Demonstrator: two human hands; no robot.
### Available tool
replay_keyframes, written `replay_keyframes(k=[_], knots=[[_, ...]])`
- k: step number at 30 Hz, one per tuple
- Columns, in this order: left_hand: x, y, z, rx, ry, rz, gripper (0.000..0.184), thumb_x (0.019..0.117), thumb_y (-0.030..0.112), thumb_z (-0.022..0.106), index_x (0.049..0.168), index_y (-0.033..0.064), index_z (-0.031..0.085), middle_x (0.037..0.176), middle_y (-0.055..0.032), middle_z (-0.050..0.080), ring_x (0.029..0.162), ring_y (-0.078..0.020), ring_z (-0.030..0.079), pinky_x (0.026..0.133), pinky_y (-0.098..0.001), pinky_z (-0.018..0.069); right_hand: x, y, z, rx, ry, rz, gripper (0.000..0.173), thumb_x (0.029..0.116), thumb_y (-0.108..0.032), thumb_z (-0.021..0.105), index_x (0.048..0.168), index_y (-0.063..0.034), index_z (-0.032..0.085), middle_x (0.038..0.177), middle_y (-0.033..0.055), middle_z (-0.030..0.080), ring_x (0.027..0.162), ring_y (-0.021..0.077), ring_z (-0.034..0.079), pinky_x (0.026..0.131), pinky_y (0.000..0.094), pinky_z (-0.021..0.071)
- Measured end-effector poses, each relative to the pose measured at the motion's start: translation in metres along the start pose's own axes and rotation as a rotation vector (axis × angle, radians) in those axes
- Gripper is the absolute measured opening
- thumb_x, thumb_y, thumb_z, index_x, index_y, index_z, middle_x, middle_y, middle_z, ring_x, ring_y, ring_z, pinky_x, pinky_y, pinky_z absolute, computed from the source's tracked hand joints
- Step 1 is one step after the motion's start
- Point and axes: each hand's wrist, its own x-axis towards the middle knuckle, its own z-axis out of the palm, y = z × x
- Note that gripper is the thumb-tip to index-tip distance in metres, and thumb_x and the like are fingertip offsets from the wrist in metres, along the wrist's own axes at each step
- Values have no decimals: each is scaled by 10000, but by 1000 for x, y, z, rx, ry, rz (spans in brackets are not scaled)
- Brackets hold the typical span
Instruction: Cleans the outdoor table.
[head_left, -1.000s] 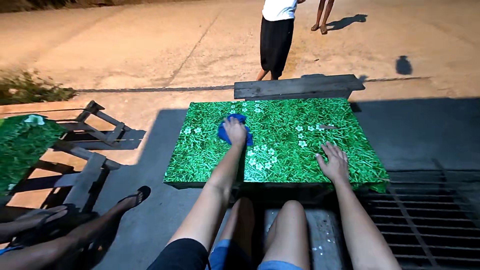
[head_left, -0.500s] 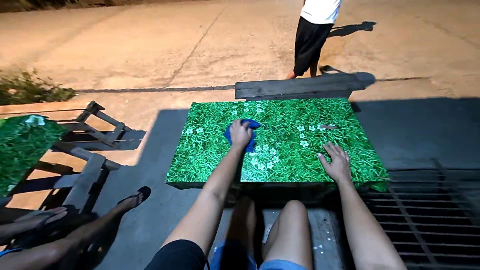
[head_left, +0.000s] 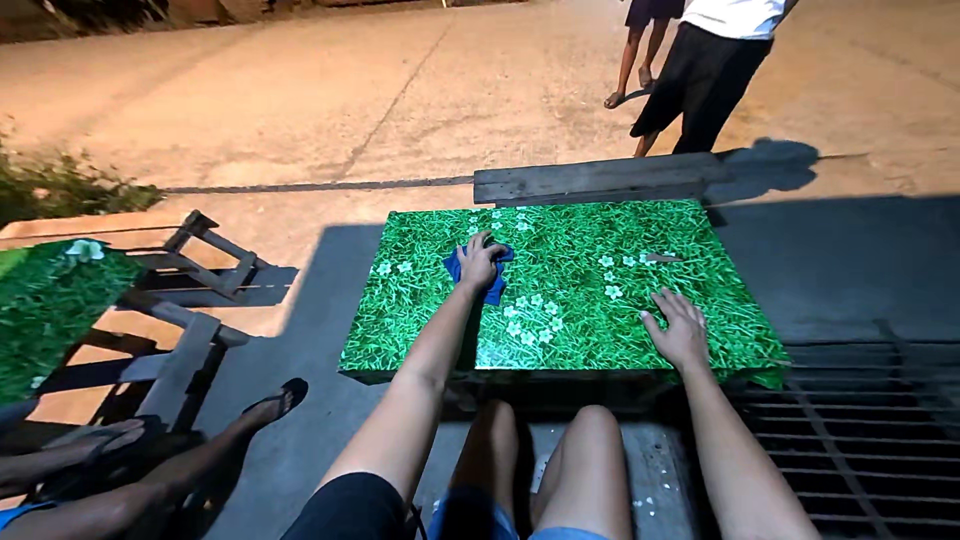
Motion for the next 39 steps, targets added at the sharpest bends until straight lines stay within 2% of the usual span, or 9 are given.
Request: replay_keyframes(k=[5,9,14,17,21,26,29,37,39], knots=[[0,-3,2,-19,24,11,327,954,42,567,1152,218,759,1499,-78,525,1477,-358,367,1147,-771,171,0,-2,-2,0,-15,2,510,1045,-435,545,1479,-169,568,1633,62,419,1540,319,319,1251,610,177],[-2,-2,3,-12,42,25,344,974,50,561,1193,242,745,1592,-84,427,1526,-375,290,1157,-777,140,0,-2,-3,-6,-17,2,515,1046,-448,540,1483,-176,565,1634,62,416,1539,329,318,1244,618,183],[0,-2,5,-10,60,33,312,958,45,577,1141,221,759,1526,-85,498,1483,-353,361,1172,-737,167,-1,-2,-2,1,-18,11,522,1045,-449,542,1490,-178,557,1640,61,408,1549,320,302,1253,613,167],[0,-1,5,4,49,35,353,978,70,568,1210,272,742,1605,-80,419,1544,-361,263,1175,-762,133,-1,-2,-4,4,-21,9,520,1046,-447,542,1489,-175,560,1639,63,410,1548,322,305,1253,609,170],[-4,-1,6,-45,114,47,251,975,80,567,1079,174,775,1451,-100,556,1427,-345,423,1181,-672,221,-1,-1,-4,14,-17,6,522,1043,-459,542,1484,-180,566,1637,56,414,1547,320,304,1256,606,167],[-8,7,8,-60,350,-374,347,995,93,492,1207,222,735,1566,-71,478,1470,-346,392,1188,-689,177,-2,-2,-3,37,-20,12,524,1040,-451,556,1491,-183,561,1633,56,421,1551,313,299,1260,600,159],[-4,11,10,-22,331,-449,310,992,120,523,1182,225,744,1545,-40,505,1486,-331,374,1195,-712,127,-1,-1,-5,30,-25,21,519,1037,-448,563,1486,-187,566,1633,52,422,1549,303,306,1260,605,160],[-8,-2,5,-42,122,52,298,958,24,555,1069,175,786,1408,-44,623,1417,-304,457,1203,-612,227,-1,-2,-4,20,-31,11,521,1044,-445,548,1491,-176,559,1633,68,419,1547,328,301,1254,612,162],[-7,-2,4,-34,118,59,298,963,37,551,1074,189,782,1430,-47,602,1413,-305,458,1197,-617,236,0,-3,-4,20,-33,11,517,1047,-438,546,1489,-170,560,1634,68,418,1547,330,302,1253,614,164]])
